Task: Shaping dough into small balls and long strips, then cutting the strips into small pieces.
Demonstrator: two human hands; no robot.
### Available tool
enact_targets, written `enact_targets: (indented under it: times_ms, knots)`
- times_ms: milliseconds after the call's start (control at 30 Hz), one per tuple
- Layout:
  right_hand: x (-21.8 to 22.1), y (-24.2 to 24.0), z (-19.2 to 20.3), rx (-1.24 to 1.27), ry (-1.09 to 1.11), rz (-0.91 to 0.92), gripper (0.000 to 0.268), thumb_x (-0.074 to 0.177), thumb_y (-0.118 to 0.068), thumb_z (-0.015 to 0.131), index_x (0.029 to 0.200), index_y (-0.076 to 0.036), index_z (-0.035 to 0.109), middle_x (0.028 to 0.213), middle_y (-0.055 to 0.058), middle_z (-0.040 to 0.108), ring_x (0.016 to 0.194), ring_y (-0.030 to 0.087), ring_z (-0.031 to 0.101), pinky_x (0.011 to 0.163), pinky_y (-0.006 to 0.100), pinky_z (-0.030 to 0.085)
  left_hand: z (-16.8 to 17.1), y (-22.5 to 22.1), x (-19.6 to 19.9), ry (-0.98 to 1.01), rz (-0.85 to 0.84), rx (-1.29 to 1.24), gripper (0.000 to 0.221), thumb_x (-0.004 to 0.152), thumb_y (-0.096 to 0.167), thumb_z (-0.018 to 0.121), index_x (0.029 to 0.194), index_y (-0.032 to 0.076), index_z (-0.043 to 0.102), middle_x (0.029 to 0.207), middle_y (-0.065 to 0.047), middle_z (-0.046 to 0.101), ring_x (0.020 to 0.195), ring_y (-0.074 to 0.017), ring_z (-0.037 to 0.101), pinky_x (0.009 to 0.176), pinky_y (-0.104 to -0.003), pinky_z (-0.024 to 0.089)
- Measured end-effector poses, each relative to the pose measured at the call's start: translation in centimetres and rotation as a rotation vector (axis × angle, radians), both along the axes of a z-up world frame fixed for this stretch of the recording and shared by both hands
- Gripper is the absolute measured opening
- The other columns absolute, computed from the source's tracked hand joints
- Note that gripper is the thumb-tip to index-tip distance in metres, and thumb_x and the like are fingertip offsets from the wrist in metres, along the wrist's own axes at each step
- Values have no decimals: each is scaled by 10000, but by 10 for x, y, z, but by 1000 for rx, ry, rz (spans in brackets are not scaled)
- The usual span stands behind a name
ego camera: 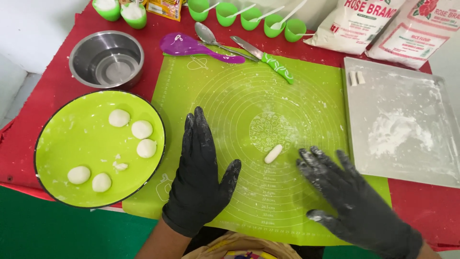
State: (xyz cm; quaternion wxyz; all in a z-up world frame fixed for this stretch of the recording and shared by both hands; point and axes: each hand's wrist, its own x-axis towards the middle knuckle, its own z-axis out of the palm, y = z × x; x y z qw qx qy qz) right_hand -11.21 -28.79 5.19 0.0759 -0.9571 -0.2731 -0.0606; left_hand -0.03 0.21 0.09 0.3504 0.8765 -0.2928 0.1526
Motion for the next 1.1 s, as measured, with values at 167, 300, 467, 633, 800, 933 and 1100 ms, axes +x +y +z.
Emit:
enact_targets:
  times_ms: [167,300,467,633,800,933,1100]
  knots:
    - [30,24,-14,-47,65,94,896,950,-578,542,1614,-49,257,1711,182,238,1604,400,157,1289,529,101,1,-1,-1,-11,12,-6,912,1000,341,642,1608,-82,110,1708,-285,176,1606,-482,194,1320,-527,248]
    - [83,48,-22,40,209,130,889,1004,-626,420,1651,-68,175,1730,207,116,1592,433,79,1253,568,42,3,0,-2,5,19,-27,903,1002,314,629,1604,-95,96,1710,-297,155,1609,-488,185,1329,-519,227]
    - [170,89,-32,-17,159,150,908,963,-521,552,1655,-85,156,1727,205,107,1586,442,70,1231,630,62,-3,2,-2,-8,-11,-129,838,1045,282,574,1589,-124,81,1697,-345,116,1613,-541,140,1351,-583,179]
    - [243,124,-28,-50,156,236,734,1079,-490,363,1660,-117,115,1717,220,51,1575,436,-33,1232,657,5,-2,3,-2,-5,4,-167,830,1043,287,576,1584,-129,103,1689,-356,128,1611,-541,138,1345,-590,188]
    - [270,121,0,263,212,278,738,1076,-593,137,1660,-143,177,1738,186,96,1621,378,32,1307,517,38,3,5,-1,61,-22,-218,879,1036,269,570,1594,-118,12,1706,-345,28,1626,-536,53,1359,-585,108]
    - [241,118,9,164,168,209,629,1090,-238,419,1626,-34,161,1706,249,138,1588,444,67,1260,635,128,0,4,-2,37,-12,-194,887,1033,286,593,1593,-119,39,1704,-343,59,1622,-531,82,1360,-573,123]
    - [189,84,-22,-77,230,186,915,979,-505,566,1649,-66,122,1716,214,92,1581,407,29,1237,576,-32,2,2,-2,21,11,-128,894,1023,319,609,1599,-110,78,1709,-315,121,1620,-487,150,1343,-520,191]
